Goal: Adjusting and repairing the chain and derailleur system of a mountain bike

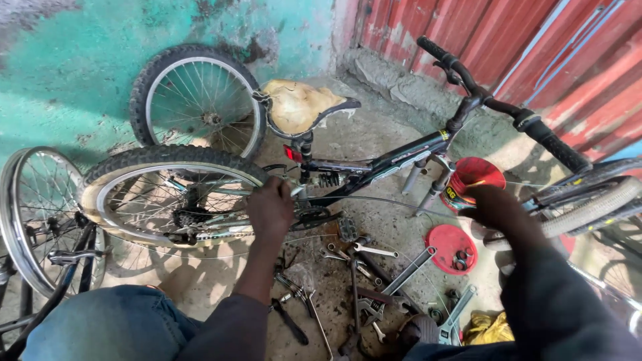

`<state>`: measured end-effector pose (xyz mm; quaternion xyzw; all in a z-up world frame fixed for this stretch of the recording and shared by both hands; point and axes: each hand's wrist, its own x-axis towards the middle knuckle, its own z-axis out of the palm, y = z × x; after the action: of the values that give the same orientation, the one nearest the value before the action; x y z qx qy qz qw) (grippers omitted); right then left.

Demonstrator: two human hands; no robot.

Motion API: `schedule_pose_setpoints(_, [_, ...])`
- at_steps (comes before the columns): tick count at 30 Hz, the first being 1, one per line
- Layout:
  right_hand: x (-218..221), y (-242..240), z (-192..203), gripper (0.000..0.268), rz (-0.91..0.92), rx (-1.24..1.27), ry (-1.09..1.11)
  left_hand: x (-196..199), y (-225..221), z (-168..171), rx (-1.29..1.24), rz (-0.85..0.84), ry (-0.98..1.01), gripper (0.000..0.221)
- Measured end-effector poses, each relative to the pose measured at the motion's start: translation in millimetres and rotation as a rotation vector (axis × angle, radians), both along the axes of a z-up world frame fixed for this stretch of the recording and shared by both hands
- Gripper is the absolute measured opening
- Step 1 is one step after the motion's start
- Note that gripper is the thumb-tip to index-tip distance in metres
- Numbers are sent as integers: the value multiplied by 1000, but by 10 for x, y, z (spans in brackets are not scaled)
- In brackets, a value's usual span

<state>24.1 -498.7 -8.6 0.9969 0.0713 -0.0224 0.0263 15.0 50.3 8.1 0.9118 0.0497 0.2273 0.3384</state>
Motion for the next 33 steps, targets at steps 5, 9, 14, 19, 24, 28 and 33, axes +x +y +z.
schedule_pose_setpoints(5, [-605, 2673, 1195, 48, 187, 615, 146, -287, -573, 179, -144, -312, 106, 28])
schedule_pose_setpoints(9, [-488, 2813, 754, 19, 376, 758, 272, -318, -510, 327, -105, -370, 131, 30])
schedule_pose_setpoints(14, [-153, 1949, 465, 20, 431, 552, 103, 30, 209, -52, -14, -111, -8, 23])
schedule_pose_setpoints(19, [-98, 1487, 18, 25, -72, 744, 683, 325, 666, -456, 115, 206, 18, 28])
schedule_pose_setpoints(24, [-200, 1394, 22, 21, -173, 566, 728, 419, 1048, -501, 181, 464, 123, 25])
schedule_pose_setpoints(28, [-56, 1561, -496, 28, 94, 450, 507, 570, 892, -816, 350, 417, 501, 34])
schedule_pose_setpoints(33, [-98, 2313, -816, 27, 56, 104, 396, -228, -87, 209, 317, -44, 393, 37])
